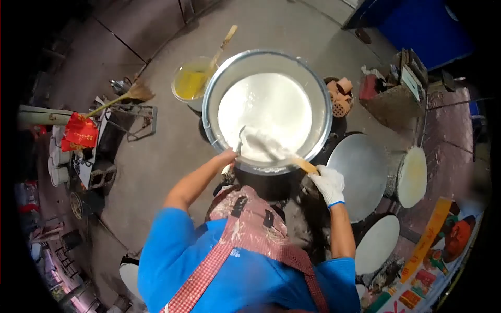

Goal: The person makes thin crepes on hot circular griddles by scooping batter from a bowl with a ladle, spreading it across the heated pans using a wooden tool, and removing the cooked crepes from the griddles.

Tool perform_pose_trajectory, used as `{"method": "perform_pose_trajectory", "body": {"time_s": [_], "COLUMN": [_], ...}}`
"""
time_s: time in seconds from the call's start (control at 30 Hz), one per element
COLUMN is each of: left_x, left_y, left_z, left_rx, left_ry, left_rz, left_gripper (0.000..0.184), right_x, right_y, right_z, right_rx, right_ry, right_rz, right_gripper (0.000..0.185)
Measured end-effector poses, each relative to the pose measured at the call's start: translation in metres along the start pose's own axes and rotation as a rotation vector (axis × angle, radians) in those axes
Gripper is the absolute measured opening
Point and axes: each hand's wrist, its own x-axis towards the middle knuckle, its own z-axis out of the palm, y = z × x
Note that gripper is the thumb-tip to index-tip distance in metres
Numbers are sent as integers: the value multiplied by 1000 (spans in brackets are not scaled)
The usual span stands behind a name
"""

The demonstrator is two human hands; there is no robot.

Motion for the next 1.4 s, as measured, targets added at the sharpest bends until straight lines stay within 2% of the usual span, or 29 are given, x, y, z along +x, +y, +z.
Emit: {"method": "perform_pose_trajectory", "body": {"time_s": [0.07,0.13,0.17,0.23,0.27,0.33,0.37,0.4,0.43,0.47,0.63,0.67,0.73,0.77,0.8,0.83,0.87,0.9,0.93,0.97,1.0,1.03,1.07,1.1,1.13,1.2,1.27,1.33,1.4], "left_x": [25,33,3,-44,-69,-139,-164,-191,-211,-243,-370,-390,-408,-415,-401,-383,-352,-331,-315,-293,-251,-248,-254,-256,-253,-249,-237,-223,-197], "left_y": [-19,-8,13,49,71,118,143,162,177,196,263,276,297,301,301,298,287,272,258,243,246,243,230,232,239,228,206,178,156], "left_z": [-9,-3,12,19,22,34,33,33,30,32,43,42,41,42,37,29,19,20,18,19,1,10,25,28,34,58,90,127,152], "left_rx": [66,-107,-205,-555,-735,-717,-793,-803,-819,-723,-363,-151,63,101,113,121,72,47,45,-150,-505,-673,-449,-502,-577,-247,-153,-148,-382], "left_ry": [-3,-137,-102,-229,-290,-258,-294,-324,-433,-432,-473,-400,-291,-224,-208,-278,-409,-298,-413,-410,-600,-597,-433,-561,-668,-720,-751,-743,-1096], "left_rz": [60,-140,-174,-348,-425,-259,-327,-230,-147,-8,492,666,950,971,987,976,914,746,491,303,-193,-342,-44,-145,-251,114,278,164,-467], "left_gripper": [24,22,25,32,38,44,42,35,18,11,25,34,46,56,61,62,60,56,47,16,22,40,33,30,28,25,26,32,32], "right_x": [2,-11,-24,-59,-73,-97,-105,-110,-111,-108,-101,-102,-111,-113,-104,-91,-78,-72,-67,-74,-93,-100,-130,-155,-169,-188,-196,-203,-223], "right_y": [1,-10,-18,-35,-37,-42,-47,-50,-49,-46,-45,-46,-49,-54,-54,-48,-47,-56,-54,-56,-57,-46,-47,-46,-39,-32,-30,-13,6], "right_z": [43,83,85,79,82,79,67,51,40,28,-70,-89,-116,-119,-107,-84,-48,-20,12,37,44,71,65,60,65,63,64,89,137], "right_rx": [43,125,157,250,251,288,305,323,374,430,565,643,751,788,1010,891,1475,1469,1482,1402,1330,1044,891,823,892,944,1092,1099,1049], "right_ry": [-9,-76,-66,-57,-13,213,311,415,544,630,1124,1212,1294,1301,1235,1224,845,750,530,496,387,520,550,606,683,888,888,848,732], "right_rz": [140,155,167,233,270,250,226,203,147,113,-105,-150,-138,-148,-250,-317,-223,-214,-57,130,297,220,274,335,335,299,305,338,460], "right_gripper": [35,37,38,40,40,37,34,32,29,29,27,28,28,28,27,28,31,31,27,25,31,40,43,41,41,43,42,40,39]}}
